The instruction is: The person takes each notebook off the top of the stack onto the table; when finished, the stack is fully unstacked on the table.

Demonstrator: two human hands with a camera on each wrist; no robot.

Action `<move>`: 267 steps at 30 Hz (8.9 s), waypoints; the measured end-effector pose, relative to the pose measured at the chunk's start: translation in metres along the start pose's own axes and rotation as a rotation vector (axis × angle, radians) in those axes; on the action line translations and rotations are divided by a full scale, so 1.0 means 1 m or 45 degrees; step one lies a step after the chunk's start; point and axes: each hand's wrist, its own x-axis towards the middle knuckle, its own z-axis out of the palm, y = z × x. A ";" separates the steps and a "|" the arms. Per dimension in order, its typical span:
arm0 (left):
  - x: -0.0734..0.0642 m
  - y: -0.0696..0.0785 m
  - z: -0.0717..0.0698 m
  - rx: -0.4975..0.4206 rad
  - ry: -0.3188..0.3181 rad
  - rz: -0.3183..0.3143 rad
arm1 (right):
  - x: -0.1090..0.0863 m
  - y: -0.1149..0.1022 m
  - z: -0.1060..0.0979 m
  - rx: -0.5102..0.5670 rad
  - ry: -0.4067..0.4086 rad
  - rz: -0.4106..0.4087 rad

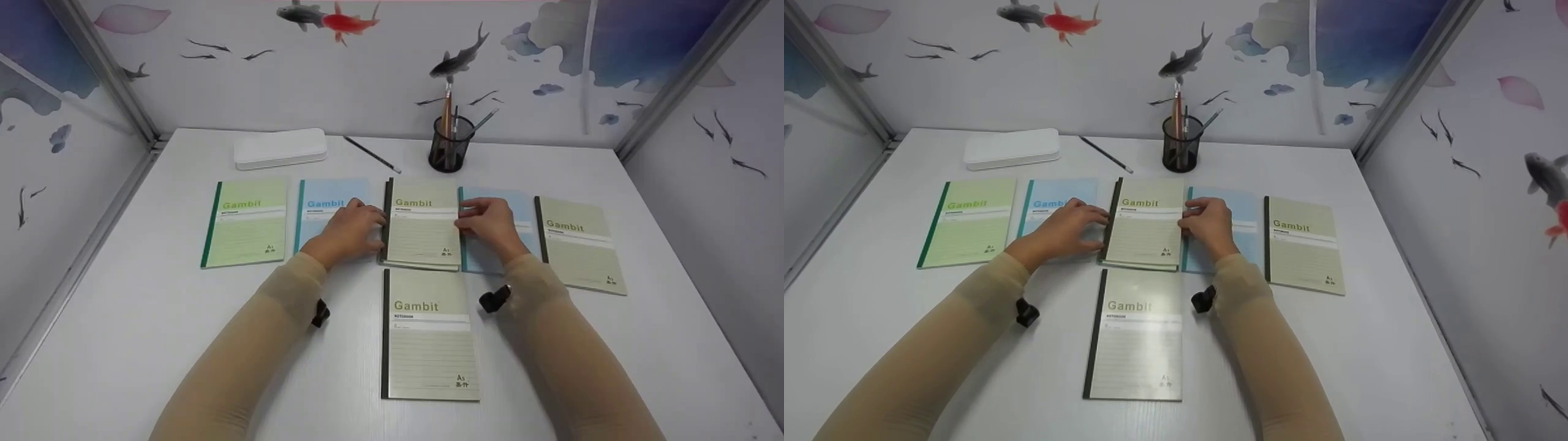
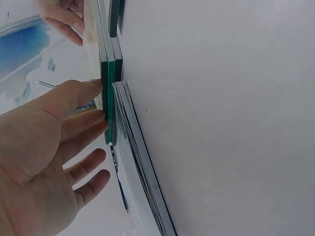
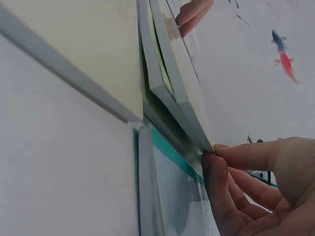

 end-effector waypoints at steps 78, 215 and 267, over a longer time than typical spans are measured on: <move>-0.002 0.010 0.000 -0.011 -0.084 -0.037 | -0.181 0.094 -0.154 0.144 -0.344 0.084; 0.009 0.015 -0.002 -0.238 -0.181 -0.219 | -0.004 -0.015 -0.013 -1.042 -0.365 -0.349; 0.031 0.007 -0.004 -1.480 0.078 -0.539 | -0.009 -0.007 -0.017 -1.010 -0.345 -0.430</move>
